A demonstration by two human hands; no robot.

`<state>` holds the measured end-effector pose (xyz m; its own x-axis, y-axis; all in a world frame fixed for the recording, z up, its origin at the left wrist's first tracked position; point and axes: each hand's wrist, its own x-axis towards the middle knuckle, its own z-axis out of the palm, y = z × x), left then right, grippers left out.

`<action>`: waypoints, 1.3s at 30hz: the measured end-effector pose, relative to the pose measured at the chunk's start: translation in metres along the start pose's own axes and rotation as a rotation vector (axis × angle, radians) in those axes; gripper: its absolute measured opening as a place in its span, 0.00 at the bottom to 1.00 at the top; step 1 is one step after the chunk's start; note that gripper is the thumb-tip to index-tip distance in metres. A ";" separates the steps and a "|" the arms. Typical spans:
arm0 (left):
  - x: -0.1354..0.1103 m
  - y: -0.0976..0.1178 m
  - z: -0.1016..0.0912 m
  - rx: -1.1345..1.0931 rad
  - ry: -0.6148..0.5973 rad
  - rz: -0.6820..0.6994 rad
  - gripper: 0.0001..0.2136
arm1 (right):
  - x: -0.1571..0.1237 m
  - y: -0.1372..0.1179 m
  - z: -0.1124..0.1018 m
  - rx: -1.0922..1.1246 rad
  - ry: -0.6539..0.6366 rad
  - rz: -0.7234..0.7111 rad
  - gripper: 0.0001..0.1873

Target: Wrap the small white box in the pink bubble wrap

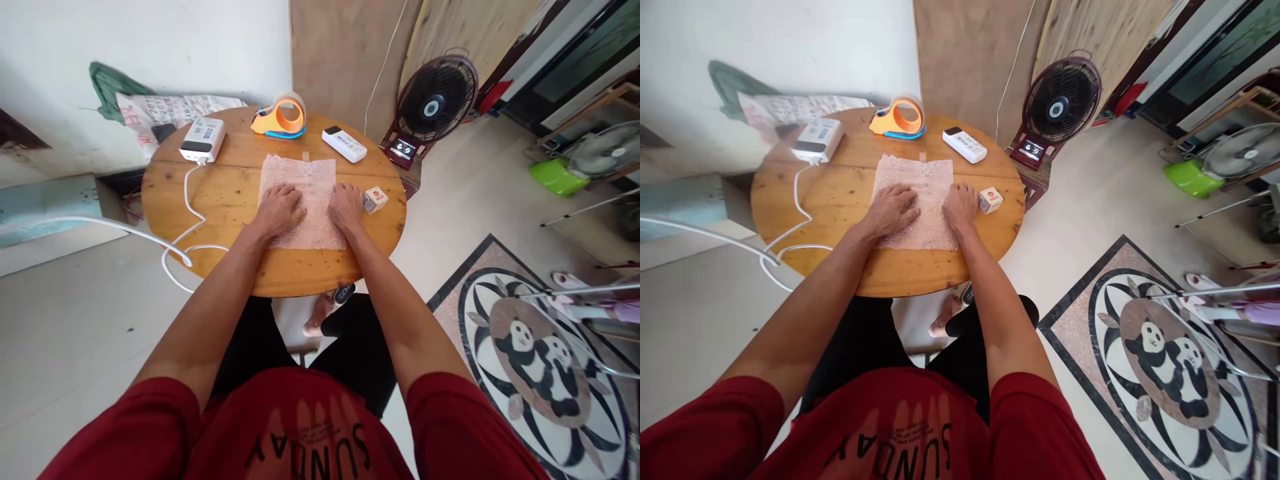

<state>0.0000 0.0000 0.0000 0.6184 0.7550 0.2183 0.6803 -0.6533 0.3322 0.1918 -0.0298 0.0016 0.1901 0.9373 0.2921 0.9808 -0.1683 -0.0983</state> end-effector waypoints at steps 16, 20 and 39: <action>0.002 0.002 0.004 -0.061 0.030 -0.043 0.19 | 0.004 0.002 0.005 0.008 0.020 0.009 0.16; 0.001 0.002 0.004 -0.066 0.038 -0.045 0.19 | 0.003 0.002 0.004 -0.014 -0.007 0.008 0.17; -0.002 0.010 -0.003 0.021 0.057 -0.038 0.24 | -0.015 -0.009 -0.019 -0.017 0.069 -0.112 0.20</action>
<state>0.0046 -0.0073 0.0054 0.5689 0.7808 0.2583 0.7111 -0.6248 0.3224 0.1808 -0.0480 0.0165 0.0813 0.9274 0.3652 0.9966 -0.0696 -0.0452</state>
